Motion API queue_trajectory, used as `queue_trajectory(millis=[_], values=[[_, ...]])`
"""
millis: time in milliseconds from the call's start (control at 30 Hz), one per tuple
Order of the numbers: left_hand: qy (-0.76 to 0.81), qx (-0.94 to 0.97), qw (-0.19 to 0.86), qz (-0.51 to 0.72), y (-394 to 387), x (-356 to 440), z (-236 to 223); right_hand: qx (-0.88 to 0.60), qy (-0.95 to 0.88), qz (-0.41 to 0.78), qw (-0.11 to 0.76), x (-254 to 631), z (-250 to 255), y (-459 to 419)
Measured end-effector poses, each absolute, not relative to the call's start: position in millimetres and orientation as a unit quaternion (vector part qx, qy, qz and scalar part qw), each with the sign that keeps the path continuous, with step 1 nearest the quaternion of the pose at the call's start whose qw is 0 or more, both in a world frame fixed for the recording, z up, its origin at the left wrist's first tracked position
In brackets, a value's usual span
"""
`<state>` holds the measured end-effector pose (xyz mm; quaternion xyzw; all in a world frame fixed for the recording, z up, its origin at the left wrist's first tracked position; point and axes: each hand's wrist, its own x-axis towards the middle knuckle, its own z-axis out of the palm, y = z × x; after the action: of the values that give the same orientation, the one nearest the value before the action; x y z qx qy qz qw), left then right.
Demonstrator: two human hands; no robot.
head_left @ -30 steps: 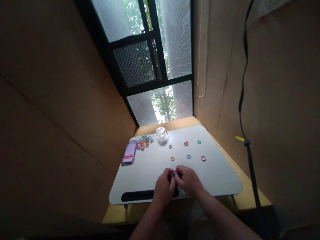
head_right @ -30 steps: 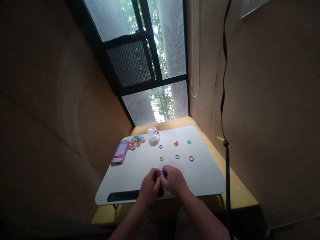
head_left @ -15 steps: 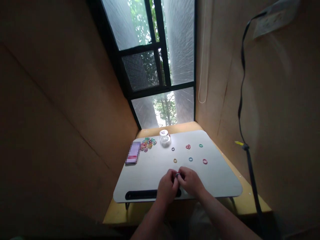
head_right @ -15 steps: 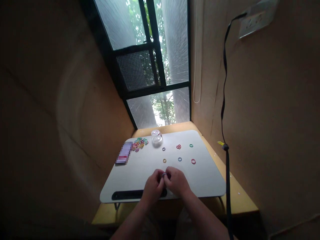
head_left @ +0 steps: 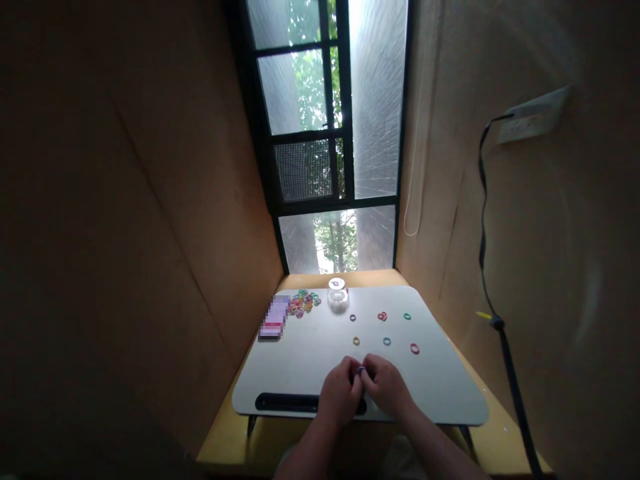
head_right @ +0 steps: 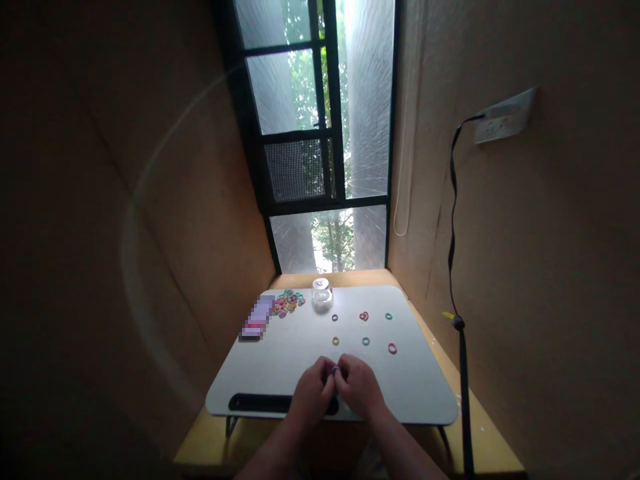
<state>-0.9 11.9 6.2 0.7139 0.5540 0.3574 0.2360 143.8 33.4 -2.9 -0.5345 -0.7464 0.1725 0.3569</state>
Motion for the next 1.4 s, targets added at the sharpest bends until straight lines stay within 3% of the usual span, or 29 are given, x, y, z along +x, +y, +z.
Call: queue_trajectory(millis=[1400], values=[[0.554, 0.714, 0.247, 0.349, 11.3, -0.8, 7.3, -0.532, -0.751, 0.16, 0.357, 143.8, -4.2, 33.0]])
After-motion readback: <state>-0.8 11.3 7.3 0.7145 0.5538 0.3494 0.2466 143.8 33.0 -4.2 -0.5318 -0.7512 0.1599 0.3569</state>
